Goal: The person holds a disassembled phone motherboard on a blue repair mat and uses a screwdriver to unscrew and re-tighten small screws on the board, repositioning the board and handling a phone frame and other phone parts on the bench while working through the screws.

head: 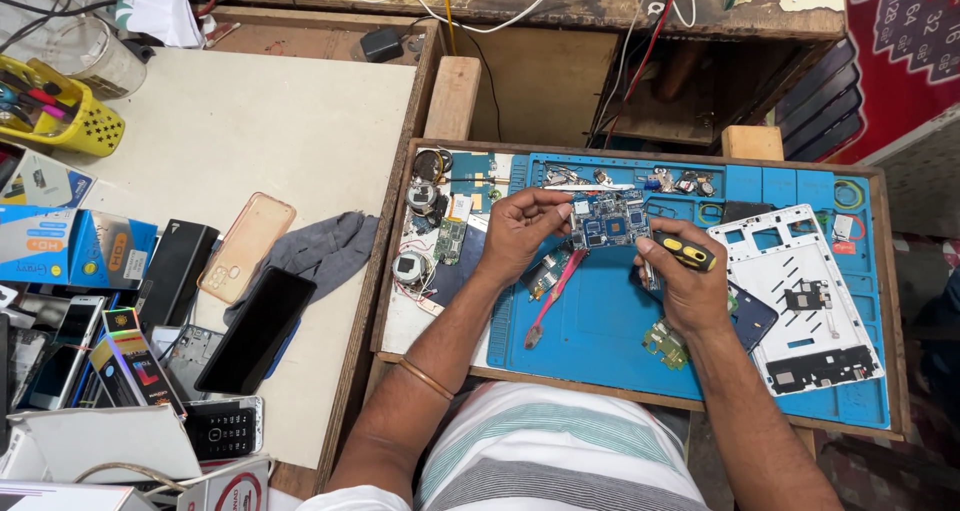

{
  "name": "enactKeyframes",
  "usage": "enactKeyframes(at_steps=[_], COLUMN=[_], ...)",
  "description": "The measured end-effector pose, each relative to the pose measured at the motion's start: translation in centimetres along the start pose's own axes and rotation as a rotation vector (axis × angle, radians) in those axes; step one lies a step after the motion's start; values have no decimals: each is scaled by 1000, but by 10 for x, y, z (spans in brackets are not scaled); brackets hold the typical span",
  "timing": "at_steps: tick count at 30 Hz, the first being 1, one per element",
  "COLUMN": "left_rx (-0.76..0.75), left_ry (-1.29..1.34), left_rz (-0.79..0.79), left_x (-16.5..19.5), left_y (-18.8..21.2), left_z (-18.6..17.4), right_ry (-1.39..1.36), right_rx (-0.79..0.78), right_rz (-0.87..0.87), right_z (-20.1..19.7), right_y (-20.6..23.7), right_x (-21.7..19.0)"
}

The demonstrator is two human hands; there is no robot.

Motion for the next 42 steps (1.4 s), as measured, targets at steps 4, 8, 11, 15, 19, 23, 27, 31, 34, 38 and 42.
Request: enactKeyframes(at_steps=[4, 8, 11, 15, 19, 23, 27, 31, 34, 38, 42], left_rx=[-7, -10, -10, 0, 7, 5, 0, 7, 15, 24, 34], left_ry=[17, 36, 39, 49, 59, 66, 73, 84, 93, 100, 93], left_rz=[2, 13, 14, 2, -6, 0, 4, -5, -23, -24, -26], left_x=[0, 0, 0, -1, -2, -1, 0, 1, 2, 4, 6], left_y=[0, 0, 0, 0, 0, 1, 1, -1, 0, 0, -1], left_z=[0, 0, 0, -1, -1, -1, -1, 0, 1, 2, 1], right_ry=[6, 25, 34, 27, 35, 53, 51, 53, 65, 91, 119], right_rx=[1, 3, 6, 2, 4, 3, -13, -11, -13, -24, -36], right_rz=[2, 5, 9, 2, 10, 17, 4, -5, -14, -1, 8], right_z=[0, 1, 1, 2, 2, 1, 0, -1, 0, 1, 2], right_y=[0, 0, 1, 1, 1, 1, 0, 0, 0, 0, 0], right_x=[0, 0, -1, -2, -1, 1, 3, 4, 3, 3, 3])
Point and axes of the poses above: each hand's wrist, its own y-axis away from the middle knuckle, its own z-axis out of the palm, x = y × z, the point moved 4 cm from there along -y, towards the middle knuckle, and after that the axes turned 8 degrees about -x, right-handed, at the moved point
